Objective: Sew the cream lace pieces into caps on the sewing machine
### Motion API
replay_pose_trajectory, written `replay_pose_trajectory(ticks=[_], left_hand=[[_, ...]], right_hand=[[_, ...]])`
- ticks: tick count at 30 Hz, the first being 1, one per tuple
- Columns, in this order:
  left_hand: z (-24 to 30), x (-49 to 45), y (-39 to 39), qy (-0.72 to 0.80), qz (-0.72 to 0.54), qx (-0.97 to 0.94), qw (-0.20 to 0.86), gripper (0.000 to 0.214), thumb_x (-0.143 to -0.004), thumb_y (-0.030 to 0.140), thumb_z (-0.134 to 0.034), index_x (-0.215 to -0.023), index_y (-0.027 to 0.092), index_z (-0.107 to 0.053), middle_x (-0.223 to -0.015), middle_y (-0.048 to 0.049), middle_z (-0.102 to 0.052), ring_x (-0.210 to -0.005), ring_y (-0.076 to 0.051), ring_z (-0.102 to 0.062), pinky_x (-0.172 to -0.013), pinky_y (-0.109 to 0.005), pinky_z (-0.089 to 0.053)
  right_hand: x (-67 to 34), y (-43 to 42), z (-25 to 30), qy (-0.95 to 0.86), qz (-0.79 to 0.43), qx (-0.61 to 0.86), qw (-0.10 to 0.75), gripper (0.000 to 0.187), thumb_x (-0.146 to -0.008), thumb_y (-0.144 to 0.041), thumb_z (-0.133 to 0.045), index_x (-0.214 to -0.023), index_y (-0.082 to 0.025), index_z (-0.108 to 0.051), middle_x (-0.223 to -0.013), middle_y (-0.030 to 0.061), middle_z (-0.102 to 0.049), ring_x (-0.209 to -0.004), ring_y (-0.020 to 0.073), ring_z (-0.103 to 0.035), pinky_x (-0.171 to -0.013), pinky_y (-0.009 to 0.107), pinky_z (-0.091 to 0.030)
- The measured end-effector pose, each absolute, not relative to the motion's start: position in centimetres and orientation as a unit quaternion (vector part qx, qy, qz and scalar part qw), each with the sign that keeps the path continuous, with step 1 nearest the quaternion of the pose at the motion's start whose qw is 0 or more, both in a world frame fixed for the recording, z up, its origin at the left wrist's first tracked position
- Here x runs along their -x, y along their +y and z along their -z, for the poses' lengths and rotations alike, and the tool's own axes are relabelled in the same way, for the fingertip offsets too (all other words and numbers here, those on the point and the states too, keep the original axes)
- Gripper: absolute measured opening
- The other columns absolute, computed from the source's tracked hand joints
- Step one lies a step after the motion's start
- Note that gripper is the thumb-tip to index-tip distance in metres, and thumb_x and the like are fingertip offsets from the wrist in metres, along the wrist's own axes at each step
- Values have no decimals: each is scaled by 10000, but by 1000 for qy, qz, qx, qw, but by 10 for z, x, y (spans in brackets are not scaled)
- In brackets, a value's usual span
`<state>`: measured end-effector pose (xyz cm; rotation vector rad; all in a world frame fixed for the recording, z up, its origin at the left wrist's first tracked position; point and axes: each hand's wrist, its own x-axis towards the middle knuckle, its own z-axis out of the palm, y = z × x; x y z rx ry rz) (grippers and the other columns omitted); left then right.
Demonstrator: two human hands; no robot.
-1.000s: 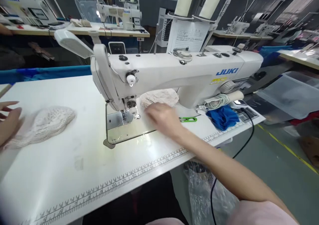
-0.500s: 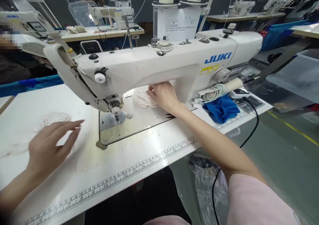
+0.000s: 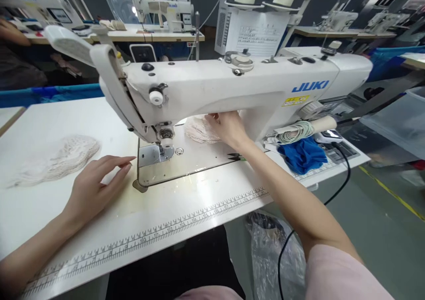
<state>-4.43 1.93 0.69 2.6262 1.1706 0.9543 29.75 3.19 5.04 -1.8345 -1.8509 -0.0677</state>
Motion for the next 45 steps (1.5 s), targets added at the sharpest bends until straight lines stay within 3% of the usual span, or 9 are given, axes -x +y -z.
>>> replay_pose_trajectory(ticks=[5, 11, 16, 20, 24, 30, 35, 41, 45], left_hand=[[-12, 41, 20, 431, -279, -847, 135, 216, -964, 324, -475, -1020, 226, -658, -921, 2, -695, -807, -165, -605, -753, -322, -403], [-13, 37, 17, 428, -192, -860, 202, 258, -935, 431, -524, -865, 218, -653, -894, 4, -654, -853, -177, -560, -812, -360, -339], [-11, 35, 8, 404, -141, -874, 229, 192, -862, 402, -642, -822, 215, -621, -882, 18, -624, -891, -185, -530, -862, -387, -315], [-12, 35, 3, 389, -164, -866, 267, 125, -893, 311, -611, -819, 212, -591, -800, 44, -604, -804, -147, -525, -847, -367, -340], [-16, 35, 1, 380, -221, -832, 338, 115, -932, 302, -535, -881, 201, -552, -781, 33, -594, -690, -117, -507, -679, -290, -393], [-21, 33, 6, 329, -233, -795, 453, 103, -918, 298, -545, -899, 201, -514, -822, 14, -574, -695, -95, -547, -608, -228, -449], [-27, 24, 10, 393, -210, -836, 320, 286, -820, 379, -695, -939, 215, -494, -648, 79, -501, -540, -83, -471, -486, -201, -369], [-10, 19, 9, 357, -281, -891, -28, 204, -927, 394, -581, -859, 204, -550, -417, 112, -374, -351, -81, -358, -406, -200, -225], [1, 19, 9, 300, -315, -897, -80, 151, -950, 290, -555, -845, 183, -573, -422, 101, -445, -355, -76, -396, -419, -205, -307]], right_hand=[[-252, -7, -53, -790, 39, 584, 183, 135, -920, -143, -479, -861, -172, -596, -904, 81, -672, -693, 185, -592, -558, 294, -403], [-161, -51, -29, -874, -166, 419, 182, 128, -963, -165, -467, -875, -158, -560, -868, 41, -641, -587, 102, -524, -497, 237, -385], [-142, -63, -19, -833, -389, 324, 225, 79, -966, -247, -542, -983, -182, -584, -899, 2, -678, -754, 105, -629, -662, 227, -504], [-169, -52, -27, -811, -335, 382, 290, 115, -959, -225, -536, -1028, -189, -621, -999, 39, -683, -750, 114, -644, -674, 257, -541], [-194, -29, -35, -762, -345, 508, 207, 344, -847, -375, -695, -1136, -216, -596, -1123, 54, -652, -560, 86, -604, -507, 253, -499], [-195, -4, -33, -643, -579, 476, 159, 259, -838, -427, -690, -891, -181, -633, -650, -47, -630, -375, 57, -530, -359, 187, -354], [-189, -3, -27, -649, -567, 453, 227, 128, -866, -305, -663, -874, -186, -615, -696, -18, -677, -611, 128, -683, -578, 243, -559], [-193, -11, -19, -796, -296, 439, 294, 64, -914, -195, -562, -927, -200, -625, -709, -28, -655, -620, 103, -635, -590, 222, -508], [-196, -16, -10, -832, -202, 405, 320, 139, -950, -199, -506, -1066, -185, -583, -726, -19, -665, -628, 105, -640, -561, 213, -488]])
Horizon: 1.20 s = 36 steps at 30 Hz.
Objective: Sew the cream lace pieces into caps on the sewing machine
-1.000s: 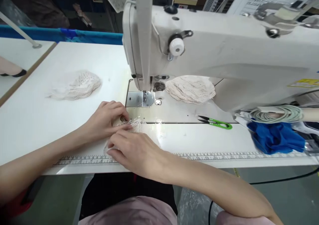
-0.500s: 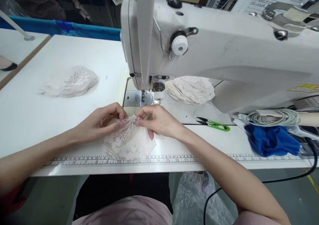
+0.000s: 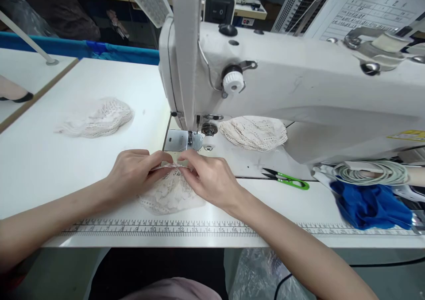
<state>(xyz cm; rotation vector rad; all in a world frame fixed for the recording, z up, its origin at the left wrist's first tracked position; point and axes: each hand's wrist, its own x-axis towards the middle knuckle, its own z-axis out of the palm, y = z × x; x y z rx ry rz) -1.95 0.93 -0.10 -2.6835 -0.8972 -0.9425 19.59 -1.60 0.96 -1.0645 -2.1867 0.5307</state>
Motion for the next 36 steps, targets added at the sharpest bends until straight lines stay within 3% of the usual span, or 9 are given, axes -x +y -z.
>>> replay_pose_trajectory(ticks=[8, 21, 25, 30, 36], left_hand=[[0, 19, 7, -263, 323, 908, 52, 68, -960, 207, -526, -910, 194, -570, -499, 101, -561, -377, -61, -425, -435, -220, -331], [-1, 21, 4, -241, 320, 915, 50, 68, -933, 128, -541, -966, 167, -586, -517, 86, -566, -412, -68, -492, -464, -238, -363], [-3, 22, 4, -226, 328, 915, 62, 74, -915, 128, -571, -982, 154, -588, -528, 77, -572, -423, -76, -504, -465, -251, -373], [-8, 23, 4, -205, 352, 910, 75, 83, -894, 141, -619, -955, 179, -576, -502, 95, -536, -404, -75, -475, -457, -253, -365], [-6, 22, 1, -204, 356, 910, 57, 56, -894, 144, -601, -933, 150, -561, -517, 81, -550, -404, -67, -440, -446, -242, -368]], right_hand=[[-198, -15, -8, -852, -176, 381, 314, 141, -925, -159, -502, -1051, -177, -563, -624, -63, -596, -500, 83, -529, -499, 204, -428], [-198, -16, -6, -881, -137, 346, 291, 205, -921, -152, -473, -1121, -193, -474, -786, -15, -692, -533, 93, -578, -503, 209, -433], [-198, -17, -7, -884, -123, 342, 295, 229, -903, -139, -482, -1128, -182, -494, -722, -35, -668, -522, 95, -562, -496, 214, -431], [-199, -18, -7, -892, -35, 328, 308, 149, -924, -123, -466, -1017, -187, -564, -619, -52, -611, -489, 94, -519, -466, 235, -407], [-205, -18, -12, -904, 137, 221, 339, 142, -875, -73, -586, -915, -196, -643, -651, -13, -677, -578, 123, -622, -482, 248, -476]])
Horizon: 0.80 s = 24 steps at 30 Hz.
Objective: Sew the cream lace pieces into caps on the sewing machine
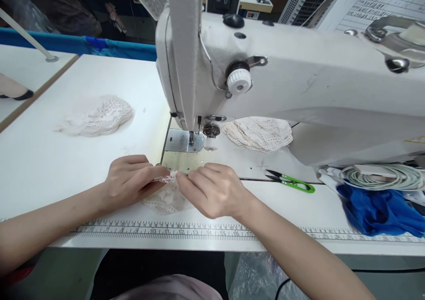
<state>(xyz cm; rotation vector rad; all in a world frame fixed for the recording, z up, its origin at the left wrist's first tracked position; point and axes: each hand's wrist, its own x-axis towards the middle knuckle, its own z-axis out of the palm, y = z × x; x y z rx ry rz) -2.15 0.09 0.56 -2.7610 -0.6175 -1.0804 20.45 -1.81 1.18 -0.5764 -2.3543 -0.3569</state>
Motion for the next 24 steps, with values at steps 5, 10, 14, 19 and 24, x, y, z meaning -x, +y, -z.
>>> replay_pose_trajectory(ticks=[5, 10, 14, 19, 24], left_hand=[[1, 18, -2, -233, 373, 898, 22, 192, -909, 108, -529, -1091, 155, -571, -519, 98, -564, -393, -58, -442, -441, -222, -357], [-7, 18, -5, -242, 359, 901, -20, 141, -926, 132, -534, -1022, 193, -617, -570, 76, -645, -438, -55, -530, -472, -212, -379], [-23, 14, -12, -311, 266, 866, -288, 113, -935, 243, -576, -910, 225, -685, -617, 71, -667, -446, -52, -530, -433, -180, -379], [-15, 8, -8, -374, 216, 873, -227, 140, -902, 296, -612, -826, 221, -702, -505, 58, -583, -422, -92, -482, -433, -219, -313], [-1, 4, 0, -428, 197, 882, -33, 341, -854, 359, -665, -1131, 178, -582, -746, -3, -687, -607, -165, -601, -568, -278, -390]], right_hand=[[-205, -20, -18, -909, 227, 153, 315, 137, -859, -93, -624, -816, -203, -692, -676, 1, -696, -602, 124, -635, -476, 236, -510], [-205, -23, -22, -913, 225, 141, 310, 174, -874, -94, -598, -792, -215, -692, -662, -10, -692, -609, 119, -637, -489, 233, -512], [-208, -26, -34, -904, -75, 258, 332, 132, -928, -150, -563, -868, -203, -668, -610, -41, -660, -511, 83, -585, -453, 210, -454], [-208, -16, -32, -823, -297, 412, 256, 113, -917, -201, -608, -824, -186, -671, -592, -55, -623, -490, 65, -550, -465, 184, -405], [-204, 0, -11, -821, -220, 473, 231, 139, -925, -193, -581, -856, -183, -701, -656, -29, -668, -522, 85, -556, -523, 217, -391]])
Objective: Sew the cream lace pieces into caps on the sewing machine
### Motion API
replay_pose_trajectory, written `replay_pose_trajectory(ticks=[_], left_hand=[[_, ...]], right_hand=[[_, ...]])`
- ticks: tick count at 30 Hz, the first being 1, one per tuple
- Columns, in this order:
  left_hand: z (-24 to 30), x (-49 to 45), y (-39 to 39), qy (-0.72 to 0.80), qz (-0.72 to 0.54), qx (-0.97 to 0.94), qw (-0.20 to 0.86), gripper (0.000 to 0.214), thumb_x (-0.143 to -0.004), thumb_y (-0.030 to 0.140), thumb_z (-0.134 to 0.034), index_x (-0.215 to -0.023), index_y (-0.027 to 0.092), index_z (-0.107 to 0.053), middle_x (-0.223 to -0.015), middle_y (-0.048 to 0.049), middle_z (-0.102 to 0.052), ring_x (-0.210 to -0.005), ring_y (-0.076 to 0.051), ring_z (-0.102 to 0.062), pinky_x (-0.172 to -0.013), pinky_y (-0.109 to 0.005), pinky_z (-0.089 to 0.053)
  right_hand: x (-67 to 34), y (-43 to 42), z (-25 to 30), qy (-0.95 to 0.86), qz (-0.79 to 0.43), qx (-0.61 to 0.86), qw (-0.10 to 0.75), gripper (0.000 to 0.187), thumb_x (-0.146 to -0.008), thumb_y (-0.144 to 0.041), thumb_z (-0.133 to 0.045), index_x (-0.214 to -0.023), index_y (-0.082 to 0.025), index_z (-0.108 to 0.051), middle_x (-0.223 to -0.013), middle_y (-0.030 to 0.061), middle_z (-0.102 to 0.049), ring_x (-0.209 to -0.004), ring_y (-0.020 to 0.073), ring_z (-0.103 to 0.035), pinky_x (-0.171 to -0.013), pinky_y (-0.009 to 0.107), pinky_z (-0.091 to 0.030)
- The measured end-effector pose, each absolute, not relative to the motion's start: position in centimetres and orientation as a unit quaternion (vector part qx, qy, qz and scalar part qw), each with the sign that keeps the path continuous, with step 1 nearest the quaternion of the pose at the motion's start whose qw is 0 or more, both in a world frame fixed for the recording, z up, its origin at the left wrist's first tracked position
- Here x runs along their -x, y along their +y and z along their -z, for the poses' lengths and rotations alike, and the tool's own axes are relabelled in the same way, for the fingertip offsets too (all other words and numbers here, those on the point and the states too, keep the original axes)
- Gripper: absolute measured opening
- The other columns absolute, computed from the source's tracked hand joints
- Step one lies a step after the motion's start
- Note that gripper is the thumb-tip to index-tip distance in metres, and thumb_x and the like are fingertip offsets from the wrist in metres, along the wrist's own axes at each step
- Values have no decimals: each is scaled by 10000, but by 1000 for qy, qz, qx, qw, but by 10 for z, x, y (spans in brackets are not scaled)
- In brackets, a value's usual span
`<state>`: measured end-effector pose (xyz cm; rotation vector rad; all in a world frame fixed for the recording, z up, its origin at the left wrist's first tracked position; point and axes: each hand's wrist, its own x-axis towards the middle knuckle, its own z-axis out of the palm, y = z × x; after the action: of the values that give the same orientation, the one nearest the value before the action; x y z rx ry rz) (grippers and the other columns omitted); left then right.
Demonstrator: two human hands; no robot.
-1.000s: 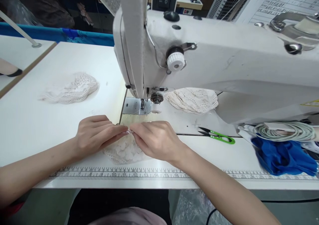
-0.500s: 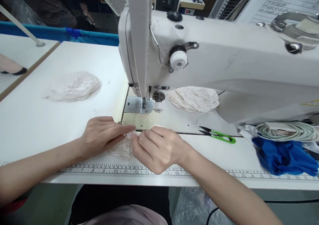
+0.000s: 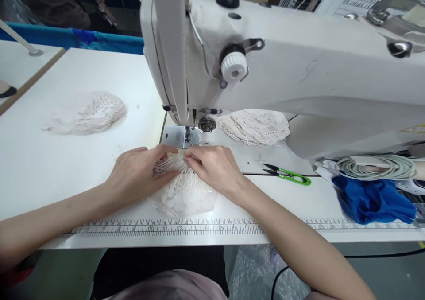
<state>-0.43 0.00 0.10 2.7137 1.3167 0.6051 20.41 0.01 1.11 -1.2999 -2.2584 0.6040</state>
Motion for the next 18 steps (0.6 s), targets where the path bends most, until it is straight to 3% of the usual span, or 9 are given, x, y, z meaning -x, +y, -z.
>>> replay_pose_trajectory(ticks=[2, 4, 7, 14, 18], left_hand=[[-2, 4, 1, 387, -221, -895, -26, 305, -872, 315, -650, -1126, 164, -574, -996, -71, -708, -846, -211, -646, -708, -332, -430], [-5, 4, 0, 335, -241, -907, -85, 207, -893, 248, -624, -1089, 184, -607, -1127, -72, -694, -1011, -238, -622, -833, -380, -410], [-6, 4, -6, 288, -217, -922, -141, 172, -928, 174, -565, -1080, 195, -645, -1200, -31, -691, -1055, -220, -613, -911, -410, -367], [-3, 3, -11, 319, -165, -925, -125, 318, -996, 335, -479, -1229, 165, -613, -1264, -37, -666, -1167, -220, -582, -962, -426, -346], [-4, 2, -2, 312, -160, -929, -120, 329, -983, 328, -507, -1254, 166, -600, -1255, -43, -671, -1179, -228, -584, -989, -432, -345]], right_hand=[[-204, 3, -7, -818, -195, 495, 219, 159, -934, -222, -567, -872, -197, -712, -667, -25, -678, -529, 95, -559, -526, 227, -378], [-203, 5, -5, -815, -178, 512, 208, 168, -938, -237, -558, -888, -209, -715, -688, -19, -687, -553, 106, -573, -535, 234, -373], [-205, 6, -2, -824, -130, 516, 196, 188, -952, -243, -527, -932, -219, -712, -718, -6, -693, -587, 117, -586, -538, 239, -366], [-211, -3, 0, -857, 166, 454, 182, 244, -925, -105, -492, -925, -199, -717, -771, -9, -702, -462, 65, -413, -469, 266, -254], [-210, -8, -3, -858, 179, 454, 159, 237, -966, -247, -516, -1054, -178, -726, -815, 14, -719, -491, 82, -459, -460, 268, -257]])
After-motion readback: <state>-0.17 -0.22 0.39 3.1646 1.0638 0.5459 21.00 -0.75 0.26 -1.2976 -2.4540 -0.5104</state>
